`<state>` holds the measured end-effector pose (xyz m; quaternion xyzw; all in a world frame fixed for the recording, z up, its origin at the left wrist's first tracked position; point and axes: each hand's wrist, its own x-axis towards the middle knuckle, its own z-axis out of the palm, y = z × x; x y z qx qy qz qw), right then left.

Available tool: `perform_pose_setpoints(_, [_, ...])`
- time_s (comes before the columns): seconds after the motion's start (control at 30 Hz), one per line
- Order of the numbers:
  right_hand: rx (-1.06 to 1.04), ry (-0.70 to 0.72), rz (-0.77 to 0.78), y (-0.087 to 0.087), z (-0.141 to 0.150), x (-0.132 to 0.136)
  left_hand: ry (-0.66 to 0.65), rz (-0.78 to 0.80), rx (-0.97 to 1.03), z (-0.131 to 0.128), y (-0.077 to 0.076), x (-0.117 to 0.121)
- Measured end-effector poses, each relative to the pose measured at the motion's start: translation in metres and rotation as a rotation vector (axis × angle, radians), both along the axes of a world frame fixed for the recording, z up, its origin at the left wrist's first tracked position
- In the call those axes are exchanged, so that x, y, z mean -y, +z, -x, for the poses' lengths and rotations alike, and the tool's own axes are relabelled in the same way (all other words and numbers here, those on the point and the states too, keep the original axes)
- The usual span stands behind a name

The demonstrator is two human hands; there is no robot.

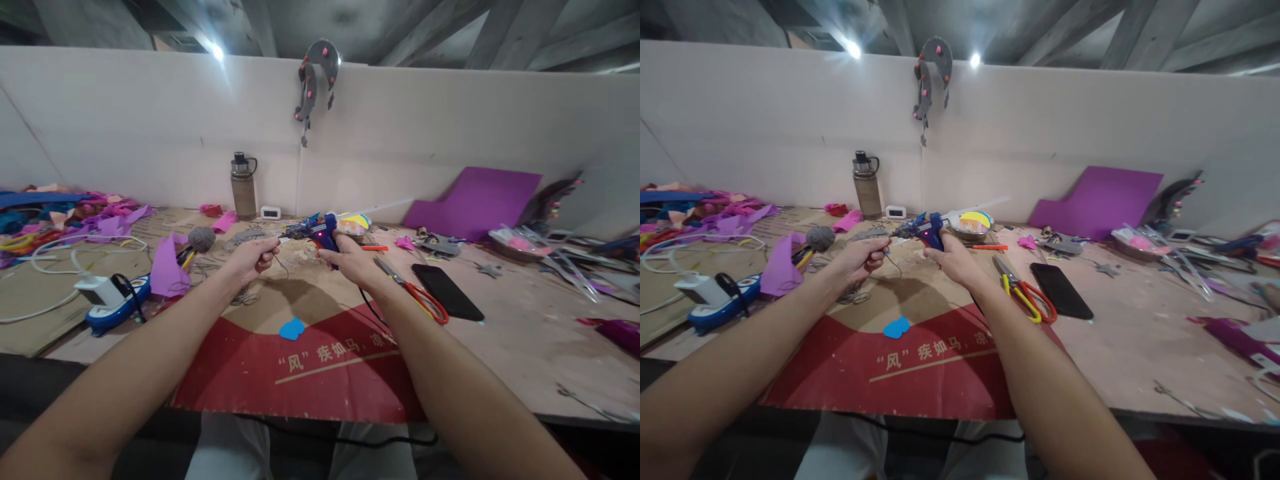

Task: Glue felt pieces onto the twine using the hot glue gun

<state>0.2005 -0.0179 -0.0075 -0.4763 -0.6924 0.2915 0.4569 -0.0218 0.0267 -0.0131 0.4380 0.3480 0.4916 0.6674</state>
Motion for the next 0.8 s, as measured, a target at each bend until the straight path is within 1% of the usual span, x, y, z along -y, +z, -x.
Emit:
perform_pose_setpoints(0.1, [0.004,-0.012,-0.040,-0.002,-0.001,-0.003,-0.013,-0.002,0.000,0.000,-0.001,0.000])
perform_pose_setpoints(0.2, [0.008,-0.017,-0.048,-0.002,-0.002,-0.005,-0.012,0.000,0.003,0.001,-0.001,-0.001])
perform_pose_setpoints(0.47, [0.033,-0.029,0.019,0.002,0.000,0.003,0.010,-0.010,0.007,0.001,0.000,0.000])
perform_pose_setpoints(0.67, [0.016,-0.068,-0.015,0.001,-0.001,0.001,-0.037,-0.011,-0.009,0.001,-0.002,-0.001])
perform_pose_setpoints(0.73, [-0.022,-0.057,0.007,-0.001,-0.002,-0.003,-0.061,-0.021,-0.015,0.002,-0.003,-0.001])
perform_pose_setpoints(0.8, [-0.048,-0.093,0.052,-0.005,-0.004,-0.009,-0.083,-0.031,-0.033,0.002,-0.003,0.000])
